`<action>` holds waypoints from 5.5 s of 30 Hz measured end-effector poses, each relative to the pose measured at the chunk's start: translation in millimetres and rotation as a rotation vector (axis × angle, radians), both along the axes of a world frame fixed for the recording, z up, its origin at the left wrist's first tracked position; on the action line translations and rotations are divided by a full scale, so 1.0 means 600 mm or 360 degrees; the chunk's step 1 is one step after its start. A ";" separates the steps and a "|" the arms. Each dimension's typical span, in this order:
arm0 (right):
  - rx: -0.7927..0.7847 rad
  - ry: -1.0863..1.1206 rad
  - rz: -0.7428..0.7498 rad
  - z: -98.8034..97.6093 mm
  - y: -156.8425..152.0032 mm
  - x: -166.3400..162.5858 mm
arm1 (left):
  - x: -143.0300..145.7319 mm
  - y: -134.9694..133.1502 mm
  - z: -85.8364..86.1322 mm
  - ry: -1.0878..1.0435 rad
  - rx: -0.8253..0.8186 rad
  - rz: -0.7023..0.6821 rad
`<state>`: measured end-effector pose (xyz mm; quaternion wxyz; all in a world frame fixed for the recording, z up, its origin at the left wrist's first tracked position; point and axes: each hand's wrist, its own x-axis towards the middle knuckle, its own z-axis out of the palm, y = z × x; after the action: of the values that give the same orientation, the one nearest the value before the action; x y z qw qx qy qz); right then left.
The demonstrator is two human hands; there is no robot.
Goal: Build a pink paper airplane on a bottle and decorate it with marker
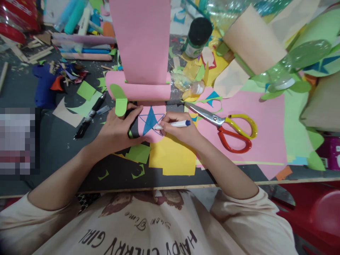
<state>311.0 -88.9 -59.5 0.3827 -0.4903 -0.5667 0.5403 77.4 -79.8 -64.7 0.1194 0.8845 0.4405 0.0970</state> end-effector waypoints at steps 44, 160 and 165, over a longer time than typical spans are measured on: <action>-0.0147 0.0136 -0.0249 0.013 0.005 -0.007 | 0.000 0.000 0.002 -0.0013 -0.0014 -0.0005; -0.0047 -0.0065 -0.0417 0.015 0.004 -0.012 | 0.005 -0.001 0.013 0.0065 -0.0101 0.0046; -0.0147 -0.0017 -0.0337 0.015 0.006 -0.009 | 0.003 -0.002 0.011 0.0062 -0.0092 0.0033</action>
<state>305.4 -85.3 -50.2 0.4117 -0.5674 -0.4882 0.5197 79.2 -81.0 -58.1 0.1354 0.8777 0.4546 0.0682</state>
